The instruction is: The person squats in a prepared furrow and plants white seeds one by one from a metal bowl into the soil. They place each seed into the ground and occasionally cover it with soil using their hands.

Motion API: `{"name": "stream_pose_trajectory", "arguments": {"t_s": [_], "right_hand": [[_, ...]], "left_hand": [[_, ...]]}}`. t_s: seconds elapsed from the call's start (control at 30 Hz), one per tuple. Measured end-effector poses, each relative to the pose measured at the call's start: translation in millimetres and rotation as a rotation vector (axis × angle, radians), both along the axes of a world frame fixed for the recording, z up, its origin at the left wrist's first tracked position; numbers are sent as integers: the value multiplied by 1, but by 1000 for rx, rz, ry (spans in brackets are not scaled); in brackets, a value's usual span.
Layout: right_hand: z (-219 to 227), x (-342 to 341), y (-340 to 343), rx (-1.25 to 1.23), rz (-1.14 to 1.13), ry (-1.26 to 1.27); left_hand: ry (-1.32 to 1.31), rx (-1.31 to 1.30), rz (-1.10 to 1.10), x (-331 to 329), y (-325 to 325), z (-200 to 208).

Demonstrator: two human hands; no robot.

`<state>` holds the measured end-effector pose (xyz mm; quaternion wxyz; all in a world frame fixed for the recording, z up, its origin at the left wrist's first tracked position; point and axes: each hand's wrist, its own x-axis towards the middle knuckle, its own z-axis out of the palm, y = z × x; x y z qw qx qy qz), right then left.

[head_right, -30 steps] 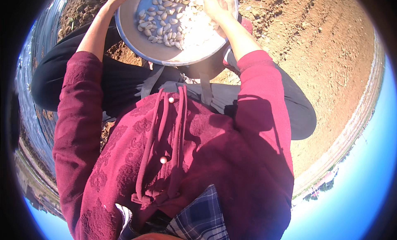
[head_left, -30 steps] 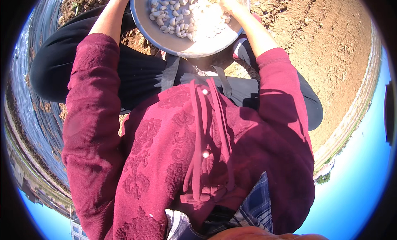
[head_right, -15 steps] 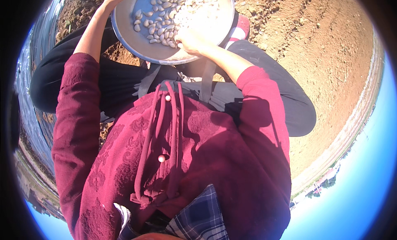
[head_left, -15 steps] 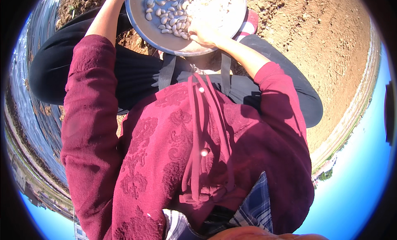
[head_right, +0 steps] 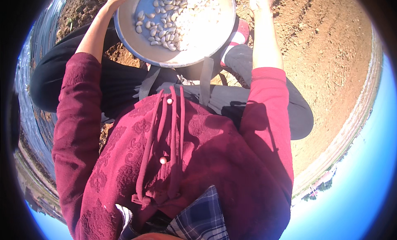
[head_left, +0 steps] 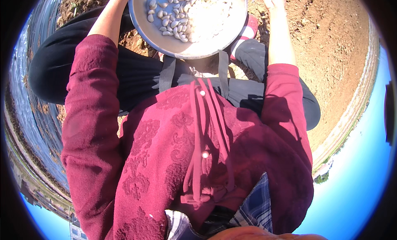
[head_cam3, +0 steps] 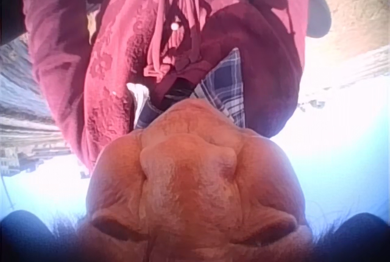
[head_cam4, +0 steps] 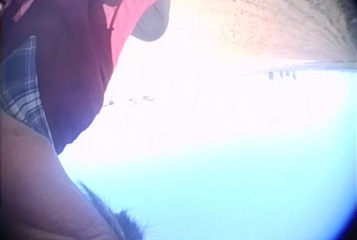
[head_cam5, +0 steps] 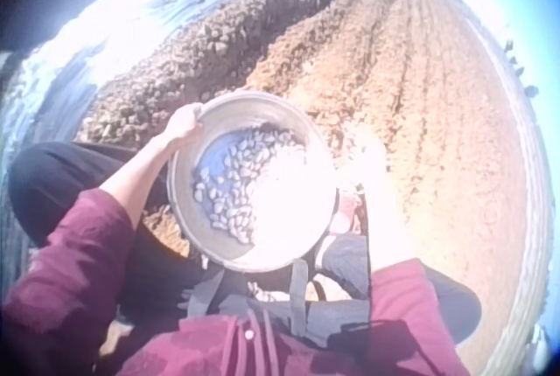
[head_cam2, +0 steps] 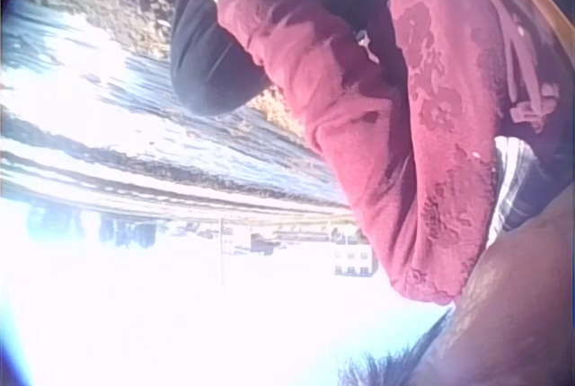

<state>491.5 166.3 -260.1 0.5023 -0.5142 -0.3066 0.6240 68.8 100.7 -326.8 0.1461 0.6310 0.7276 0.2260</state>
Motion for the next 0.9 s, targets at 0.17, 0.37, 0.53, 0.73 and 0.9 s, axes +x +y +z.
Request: {"name": "stream_pose_trajectory", "arguments": {"t_s": [0.17, 0.37, 0.53, 0.73, 0.9], "right_hand": [[-31, 5, -14, 316, 519, -656], [-73, -69, -59, 246, 550, -1130], [-153, -116, -89, 667, 455, -1094], [-108, -142, -138, 740, 691, -1287], [-97, -140, -150, 685, 965, -1111]], "left_hand": [[-2, -50, 11, -6, 0, -2], [12, -63, 52, 1, -5, 9], [4, -29, 30, 9, -4, 13], [29, -1, 31, 2, -8, 9], [3, -14, 15, 3, -6, 7]]}}
